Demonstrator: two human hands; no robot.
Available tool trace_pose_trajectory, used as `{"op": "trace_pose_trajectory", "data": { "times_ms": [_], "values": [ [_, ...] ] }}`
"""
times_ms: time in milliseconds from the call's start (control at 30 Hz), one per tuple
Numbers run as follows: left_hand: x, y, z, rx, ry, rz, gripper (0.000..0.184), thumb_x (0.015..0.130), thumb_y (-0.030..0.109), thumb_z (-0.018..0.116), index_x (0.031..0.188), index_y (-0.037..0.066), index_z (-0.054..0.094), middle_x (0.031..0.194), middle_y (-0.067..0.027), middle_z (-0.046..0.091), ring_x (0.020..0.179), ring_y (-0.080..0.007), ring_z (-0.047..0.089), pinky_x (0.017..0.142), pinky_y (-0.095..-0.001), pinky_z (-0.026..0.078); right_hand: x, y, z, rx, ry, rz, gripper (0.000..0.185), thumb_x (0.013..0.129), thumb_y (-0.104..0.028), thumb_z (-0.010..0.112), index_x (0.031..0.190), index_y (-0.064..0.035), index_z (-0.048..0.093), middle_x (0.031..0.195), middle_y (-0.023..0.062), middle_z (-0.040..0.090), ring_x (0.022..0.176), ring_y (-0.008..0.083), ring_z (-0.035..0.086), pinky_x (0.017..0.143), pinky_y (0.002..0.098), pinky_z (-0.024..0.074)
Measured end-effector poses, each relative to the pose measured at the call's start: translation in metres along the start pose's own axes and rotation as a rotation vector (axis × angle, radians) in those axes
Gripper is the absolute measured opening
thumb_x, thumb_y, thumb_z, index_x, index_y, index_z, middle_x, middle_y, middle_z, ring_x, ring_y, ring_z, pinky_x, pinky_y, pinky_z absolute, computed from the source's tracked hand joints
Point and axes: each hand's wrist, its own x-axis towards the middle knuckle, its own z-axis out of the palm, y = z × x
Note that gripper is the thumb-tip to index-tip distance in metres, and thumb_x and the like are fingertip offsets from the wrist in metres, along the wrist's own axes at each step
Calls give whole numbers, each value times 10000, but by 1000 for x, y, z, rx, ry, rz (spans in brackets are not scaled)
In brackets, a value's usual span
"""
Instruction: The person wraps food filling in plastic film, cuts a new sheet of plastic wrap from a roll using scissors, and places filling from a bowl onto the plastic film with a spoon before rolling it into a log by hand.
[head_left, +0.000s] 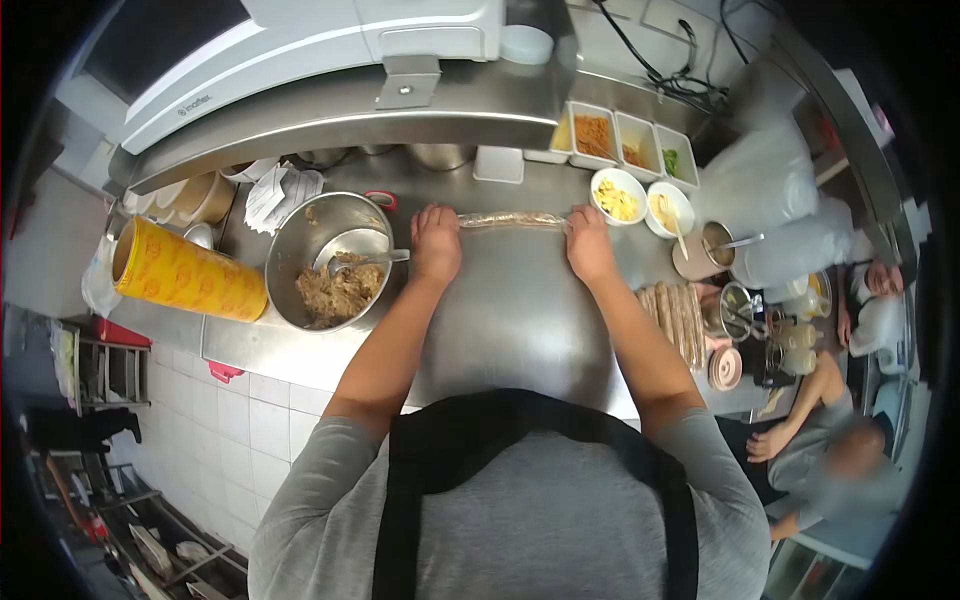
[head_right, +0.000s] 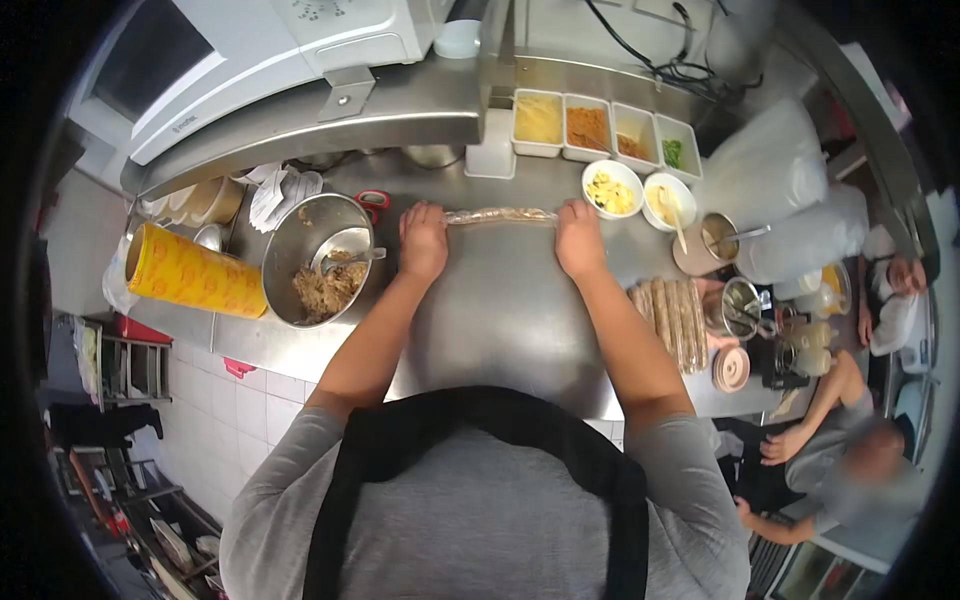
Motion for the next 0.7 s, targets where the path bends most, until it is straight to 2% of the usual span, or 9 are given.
{"op": "trace_pose_trajectory", "data": {
  "times_ms": [67, 133, 233, 267, 300, 367, 433, 500, 700],
  "values": [
    [-2, 25, -36, -16, -163, -31, 77, 855, 55, 495, 928, 43, 515, 966, -194, 634, 996, -405, 598, 851, -476, 474, -11, -12, -26, 5, 9, 29, 131, 840, -70, 599, 958, -25, 631, 951, 155, 652, 932, 354, 590, 845, 411, 481],
    [-26, 42, -63, 43, -392, -111, 87, 889, 86, 454, 943, 48, 510, 887, -228, 637, 839, -436, 631, 736, -513, 493, -36, -30, -70, 282, -162, 326, 131, 840, -73, 607, 963, -36, 636, 864, 148, 661, 816, 352, 616, 752, 397, 501],
    [-73, 62, -107, 77, -676, -52, 137, 921, 156, 425, 970, 56, 505, 863, -247, 632, 794, -451, 630, 717, -548, 481, -96, -44, -105, 677, -256, 527, 106, 856, -69, 597, 949, -58, 646, 715, 133, 659, 627, 354, 627, 602, 371, 503],
    [-90, 62, -110, 84, -705, -31, 156, 926, 179, 423, 976, 58, 507, 853, -238, 634, 803, -445, 628, 724, -546, 484, -114, -50, -109, 572, -276, 461, 120, 851, -77, 599, 957, -59, 652, 756, 140, 663, 677, 345, 633, 632, 377, 505],
    [-110, 49, -97, 73, -610, 28, 176, 933, 217, 459, 1005, 64, 508, 864, -233, 625, 809, -436, 619, 713, -535, 489, -129, -55, -107, 463, -299, 399, 135, 845, -85, 602, 965, -59, 659, 796, 147, 668, 728, 335, 639, 663, 383, 507],
    [-136, 37, -79, 63, -419, 117, 212, 928, 243, 519, 1053, 72, 517, 922, -220, 609, 855, -409, 602, 731, -507, 493, -157, -42, -70, 139, -53, 12, 179, 834, -103, 602, 995, -63, 670, 817, 153, 644, 787, 326, 617, 723, 404, 507],
    [-137, 46, -82, 27, -301, 185, 214, 906, 214, 563, 1062, 70, 539, 996, -206, 595, 918, -383, 587, 777, -482, 488, -155, -62, -88, 109, -152, 141, 219, 832, -122, 588, 1030, -71, 667, 917, 146, 618, 879, 321, 584, 775, 417, 496],
    [-135, 57, -100, -42, -269, 240, 200, 885, 183, 599, 1044, 65, 568, 1050, -195, 581, 964, -367, 576, 809, -469, 479, -159, -70, -102, 53, -81, 22, 203, 844, -130, 572, 1018, -72, 659, 949, 136, 596, 916, 324, 575, 771, 414, 493],
    [-126, 31, -77, -50, -296, 426, 99, 856, 150, 636, 859, 57, 603, 870, -135, 617, 776, -324, 605, 690, -448, 501, -158, -35, -84, 100, -228, -122, 172, 863, -188, 563, 967, -74, 640, 962, 108, 557, 955, 290, 565, 779, 391, 484]
  ]
}}
